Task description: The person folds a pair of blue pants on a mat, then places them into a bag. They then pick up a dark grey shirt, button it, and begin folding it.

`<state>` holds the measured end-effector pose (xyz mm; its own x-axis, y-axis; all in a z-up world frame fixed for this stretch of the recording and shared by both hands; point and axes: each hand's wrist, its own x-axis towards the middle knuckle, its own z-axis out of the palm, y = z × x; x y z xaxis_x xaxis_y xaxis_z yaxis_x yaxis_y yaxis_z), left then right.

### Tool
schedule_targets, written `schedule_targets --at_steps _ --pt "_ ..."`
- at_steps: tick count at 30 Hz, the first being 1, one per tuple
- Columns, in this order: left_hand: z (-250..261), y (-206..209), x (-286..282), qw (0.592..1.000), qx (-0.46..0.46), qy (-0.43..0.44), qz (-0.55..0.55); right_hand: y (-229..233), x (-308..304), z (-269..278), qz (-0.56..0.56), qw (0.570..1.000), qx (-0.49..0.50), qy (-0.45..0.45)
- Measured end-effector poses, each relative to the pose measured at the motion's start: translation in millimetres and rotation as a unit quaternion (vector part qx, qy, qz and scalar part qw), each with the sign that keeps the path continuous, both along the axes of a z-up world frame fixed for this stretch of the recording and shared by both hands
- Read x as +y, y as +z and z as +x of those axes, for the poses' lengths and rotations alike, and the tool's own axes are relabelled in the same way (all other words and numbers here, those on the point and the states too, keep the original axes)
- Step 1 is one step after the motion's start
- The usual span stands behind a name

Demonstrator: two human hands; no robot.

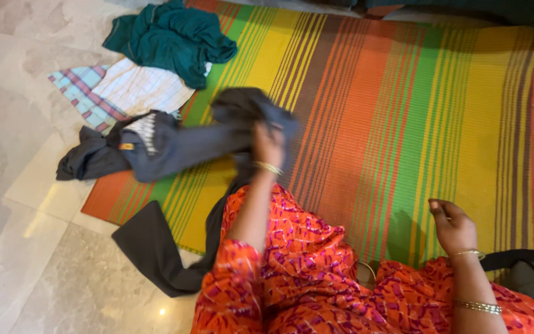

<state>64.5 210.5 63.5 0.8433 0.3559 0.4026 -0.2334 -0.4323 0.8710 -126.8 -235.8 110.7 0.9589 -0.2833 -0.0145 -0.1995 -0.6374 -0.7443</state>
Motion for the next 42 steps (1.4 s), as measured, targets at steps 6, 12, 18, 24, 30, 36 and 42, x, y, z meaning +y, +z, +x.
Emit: schedule_targets --at_steps 6,12,18,24,30,36,42 --pt "-136.9 7.3 -183.8 0.797 0.066 -0.552 0.236 -16.7 -19.9 11.1 0.344 0.93 -0.014 -0.128" --pt "-205.2 -66.2 -214.5 0.699 0.11 -0.625 0.33 -62.4 -36.7 17.4 0.143 0.982 -0.001 -0.126" --pt "-150.0 -42.5 -185.6 0.708 0.202 -0.644 0.208 -59.0 -5.1 12.1 -0.038 0.992 0.077 0.092" --pt "-39.9 42.8 -61.5 0.744 0.464 -0.139 0.459 -67.2 22.8 -0.4 -0.123 0.908 0.291 0.276" --pt "15.0 -18.6 65.7 0.786 0.465 -0.144 0.382 -116.4 14.3 -0.4 -0.166 0.869 0.336 0.324" --pt "36.8 9.9 308.0 0.953 0.173 0.229 -0.093 -77.3 10.3 2.2 -0.142 0.909 0.283 0.271" --pt "-53.4 6.2 359.2 0.87 0.156 0.444 -0.146 -28.1 -10.1 21.8 -0.155 0.969 0.179 0.072"
